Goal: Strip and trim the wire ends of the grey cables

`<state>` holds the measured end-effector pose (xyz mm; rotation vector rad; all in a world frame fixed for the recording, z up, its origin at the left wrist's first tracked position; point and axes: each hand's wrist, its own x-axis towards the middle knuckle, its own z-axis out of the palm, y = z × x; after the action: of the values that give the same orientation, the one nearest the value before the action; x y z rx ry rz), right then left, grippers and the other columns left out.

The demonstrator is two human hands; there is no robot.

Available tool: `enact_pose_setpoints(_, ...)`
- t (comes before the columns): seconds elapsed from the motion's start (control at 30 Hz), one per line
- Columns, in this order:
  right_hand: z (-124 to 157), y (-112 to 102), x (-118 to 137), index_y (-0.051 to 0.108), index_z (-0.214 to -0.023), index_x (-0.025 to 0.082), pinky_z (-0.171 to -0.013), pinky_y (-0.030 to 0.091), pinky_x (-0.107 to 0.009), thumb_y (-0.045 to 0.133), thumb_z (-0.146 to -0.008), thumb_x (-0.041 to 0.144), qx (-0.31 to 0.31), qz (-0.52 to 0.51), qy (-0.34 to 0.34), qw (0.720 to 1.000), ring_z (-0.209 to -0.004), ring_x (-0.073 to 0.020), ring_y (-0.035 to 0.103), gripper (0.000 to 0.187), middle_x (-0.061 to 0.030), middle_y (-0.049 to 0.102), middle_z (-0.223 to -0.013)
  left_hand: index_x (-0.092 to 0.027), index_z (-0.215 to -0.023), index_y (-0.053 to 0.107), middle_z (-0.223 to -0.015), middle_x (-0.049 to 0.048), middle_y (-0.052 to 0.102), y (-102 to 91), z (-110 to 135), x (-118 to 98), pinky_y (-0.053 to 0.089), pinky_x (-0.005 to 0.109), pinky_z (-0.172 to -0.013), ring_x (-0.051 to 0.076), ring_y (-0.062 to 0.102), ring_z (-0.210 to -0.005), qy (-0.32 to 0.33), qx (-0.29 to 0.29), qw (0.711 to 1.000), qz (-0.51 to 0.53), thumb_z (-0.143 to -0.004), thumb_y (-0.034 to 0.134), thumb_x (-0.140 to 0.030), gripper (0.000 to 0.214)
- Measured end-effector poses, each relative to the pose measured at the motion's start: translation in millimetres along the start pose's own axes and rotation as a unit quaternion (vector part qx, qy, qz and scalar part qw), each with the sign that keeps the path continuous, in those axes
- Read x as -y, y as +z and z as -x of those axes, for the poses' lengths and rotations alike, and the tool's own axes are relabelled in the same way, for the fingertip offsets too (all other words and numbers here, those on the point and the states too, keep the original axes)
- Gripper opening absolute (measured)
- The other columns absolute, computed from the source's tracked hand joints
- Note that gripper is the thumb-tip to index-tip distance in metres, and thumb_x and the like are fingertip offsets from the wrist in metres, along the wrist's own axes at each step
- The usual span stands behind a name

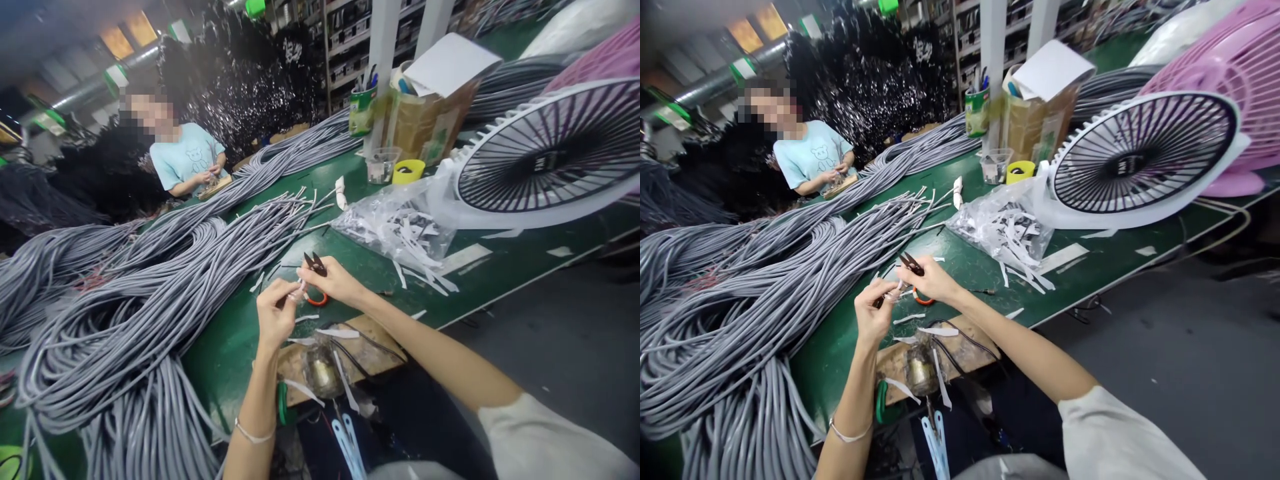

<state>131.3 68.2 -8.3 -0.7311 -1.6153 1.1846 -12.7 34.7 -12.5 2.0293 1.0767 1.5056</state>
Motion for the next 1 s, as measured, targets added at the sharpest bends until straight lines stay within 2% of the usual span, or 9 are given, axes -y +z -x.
enact_pose_setpoints(0.17, 8.5, 1.1, -1.3, 0.039, -0.054, 0.018, -0.045, 0.024, -0.022, 0.046, -0.081, 0.05, 0.014, 0.015, -0.045, 0.999, -0.045, -0.0072, 0.029, 0.043, 0.0052, 0.033, -0.049, -0.015, -0.074, 0.069, -0.057, -0.0011, 0.055, 1.1, 0.0, -1.3, 0.036, 0.019, -0.047, 0.009, 0.048, -0.051, 0.001, -0.038, 0.997, -0.064, -0.078, 0.055, -0.013, 0.014)
enact_pose_setpoints(0.27, 5.7, 2.0, -0.9, 0.041, -0.053, 0.017, -0.045, 0.022, -0.022, 0.048, -0.081, 0.048, 0.003, 0.057, -0.067, 0.996, -0.046, -0.0068, 0.027, 0.042, 0.0054, 0.031, -0.049, -0.016, -0.077, 0.069, -0.058, -0.0007, 0.055, 0.1, 1.2, -1.5, 0.037, 0.02, -0.048, 0.01, 0.048, -0.05, 0.016, -0.021, 0.993, -0.115, -0.078, 0.054, -0.013, 0.016)
enact_pose_setpoints(0.43, -1.7, 3.0, -0.4, 0.036, -0.051, 0.018, -0.045, 0.023, -0.023, 0.05, -0.079, 0.055, -0.037, 0.026, -0.011, 0.999, -0.046, -0.0069, 0.028, 0.048, 0.0057, 0.029, -0.049, -0.017, -0.078, 0.069, -0.062, 0.0009, 0.06, 0.1, 3.2, -3.7, 0.04, 0.022, -0.053, 0.012, 0.052, -0.055, 0.034, -0.014, 0.995, -0.095, -0.078, 0.052, -0.013, 0.018)
enact_pose_setpoints(0.63, 7.7, 5.7, -2.5, 0.036, -0.052, 0.019, -0.044, 0.024, -0.023, 0.047, -0.079, 0.059, 0.002, -0.014, -0.016, 1.0, -0.046, -0.007, 0.029, 0.049, 0.0057, 0.029, -0.049, -0.016, -0.075, 0.068, -0.059, -0.0002, 0.057, 3.2, 1.7, -7.9, 0.037, 0.02, -0.048, 0.01, 0.048, -0.05, 0.009, -0.062, 0.987, -0.15, -0.08, 0.054, -0.016, 0.015)
enact_pose_setpoints(0.73, 8.9, 5.5, -2.4, 0.037, -0.052, 0.018, -0.044, 0.023, -0.022, 0.046, -0.079, 0.06, -0.002, -0.003, -0.023, 1.0, -0.046, -0.0068, 0.027, 0.05, 0.0059, 0.028, -0.05, -0.015, -0.077, 0.068, -0.06, 0.0006, 0.058, 3.9, 2.4, -6.8, 0.039, 0.02, -0.05, 0.01, 0.051, -0.052, 0.048, -0.041, 0.982, -0.18, -0.079, 0.051, -0.011, 0.017)
enact_pose_setpoints(0.87, 5.8, 5.1, -3.4, 0.033, -0.049, 0.019, -0.042, 0.022, -0.022, 0.049, -0.078, 0.059, -0.053, -0.018, 0.002, 0.998, -0.044, -0.0059, 0.026, 0.051, 0.0063, 0.028, -0.047, -0.015, -0.079, 0.068, -0.062, 0.0012, 0.06, 3.3, 4.3, -5.3, 0.039, 0.019, -0.049, 0.01, 0.052, -0.052, 0.079, -0.009, 0.985, -0.153, -0.077, 0.05, -0.008, 0.02)
enact_pose_setpoints(1.0, 6.6, 9.1, -9.2, 0.035, -0.048, 0.019, -0.037, 0.019, -0.021, 0.055, -0.074, 0.059, -0.018, -0.113, 0.059, 0.992, -0.036, -0.005, 0.025, 0.052, 0.0076, 0.029, -0.041, -0.016, -0.075, 0.068, -0.062, 0.0007, 0.06, 3.2, 4.1, -7.8, 0.04, 0.021, -0.053, 0.01, 0.052, -0.055, 0.038, -0.043, 0.992, -0.108, -0.078, 0.054, -0.012, 0.015)
